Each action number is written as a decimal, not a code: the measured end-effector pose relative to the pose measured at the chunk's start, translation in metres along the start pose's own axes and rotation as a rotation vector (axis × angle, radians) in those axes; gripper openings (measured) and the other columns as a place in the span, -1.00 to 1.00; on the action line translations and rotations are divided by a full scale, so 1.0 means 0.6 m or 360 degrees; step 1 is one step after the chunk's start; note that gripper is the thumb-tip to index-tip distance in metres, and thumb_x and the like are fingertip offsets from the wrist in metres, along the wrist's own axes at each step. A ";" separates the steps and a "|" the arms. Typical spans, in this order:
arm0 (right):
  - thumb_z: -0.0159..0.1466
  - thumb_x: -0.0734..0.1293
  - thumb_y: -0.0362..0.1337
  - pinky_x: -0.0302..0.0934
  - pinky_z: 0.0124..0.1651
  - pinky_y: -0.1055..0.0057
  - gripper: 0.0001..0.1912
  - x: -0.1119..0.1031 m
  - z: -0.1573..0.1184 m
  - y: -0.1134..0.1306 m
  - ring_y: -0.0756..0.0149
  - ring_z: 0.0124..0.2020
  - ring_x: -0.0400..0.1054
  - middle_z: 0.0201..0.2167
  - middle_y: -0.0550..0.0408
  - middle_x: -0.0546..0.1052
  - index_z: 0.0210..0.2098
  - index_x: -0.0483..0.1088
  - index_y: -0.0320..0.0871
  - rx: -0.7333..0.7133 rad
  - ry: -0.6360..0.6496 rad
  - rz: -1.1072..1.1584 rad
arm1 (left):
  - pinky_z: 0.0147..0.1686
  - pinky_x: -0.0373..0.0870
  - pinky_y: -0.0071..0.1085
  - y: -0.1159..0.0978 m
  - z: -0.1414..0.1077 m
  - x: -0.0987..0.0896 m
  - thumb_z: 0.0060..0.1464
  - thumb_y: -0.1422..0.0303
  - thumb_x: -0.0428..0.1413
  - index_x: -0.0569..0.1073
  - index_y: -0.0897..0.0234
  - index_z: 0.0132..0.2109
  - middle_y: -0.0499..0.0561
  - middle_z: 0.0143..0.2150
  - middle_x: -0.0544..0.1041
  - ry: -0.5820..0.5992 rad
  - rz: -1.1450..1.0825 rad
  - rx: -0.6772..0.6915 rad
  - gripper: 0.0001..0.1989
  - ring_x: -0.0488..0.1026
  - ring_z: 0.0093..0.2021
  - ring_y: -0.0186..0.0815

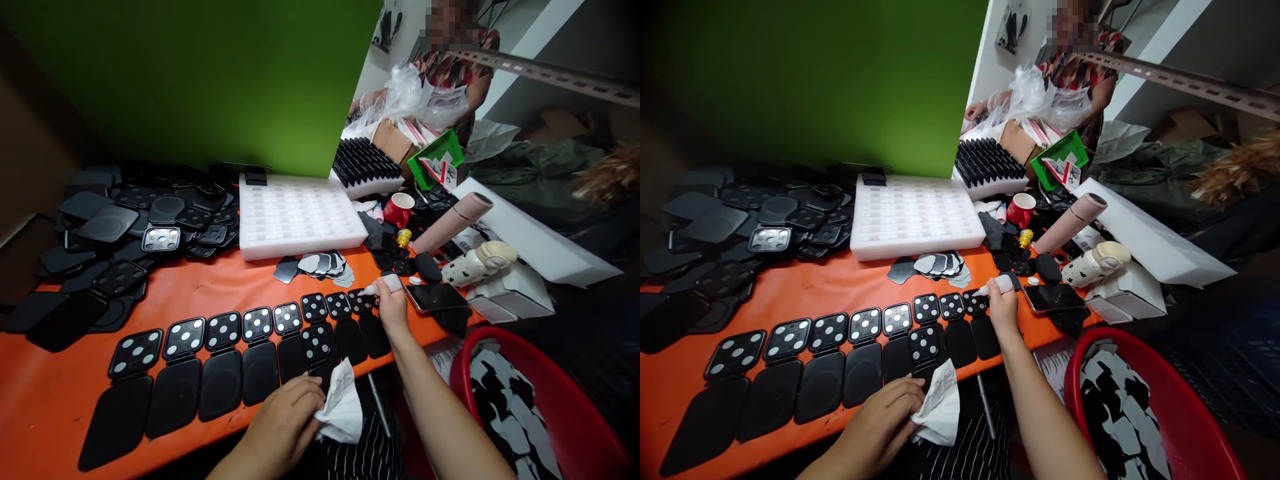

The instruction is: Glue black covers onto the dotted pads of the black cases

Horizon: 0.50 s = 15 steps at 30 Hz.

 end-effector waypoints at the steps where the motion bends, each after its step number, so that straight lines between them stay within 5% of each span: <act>1: 0.08 0.27 0.01 0.17 -0.46 0.40 -0.64 -0.001 -0.001 0.003 0.25 -0.53 0.31 -0.59 0.04 0.45 -0.48 0.37 -0.21 -0.0021 0.0000 -0.0025 | 0.06 0.25 -0.31 0.001 -0.001 0.001 0.09 0.51 -0.06 0.31 0.19 -0.22 -0.01 -0.20 0.48 0.0003 -0.0009 0.0001 -0.85 0.38 -0.03 -0.30; 15: 0.06 0.29 0.00 0.18 -0.35 0.34 -0.64 -0.025 -0.031 0.010 0.17 -0.43 0.35 -0.53 -0.01 0.50 -0.51 0.41 -0.22 -0.0092 0.0022 -0.0084 | -0.09 0.35 -0.28 0.003 -0.001 -0.002 0.13 0.49 -0.11 0.33 0.20 -0.22 0.05 -0.25 0.45 -0.0040 -0.0096 0.0007 -0.84 0.37 -0.10 -0.24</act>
Point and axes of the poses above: each hand's wrist, its own z-axis towards the middle knuckle, its own x-axis out of the palm, y = z × x, the point moved 6 cm from there along z, towards the middle knuckle
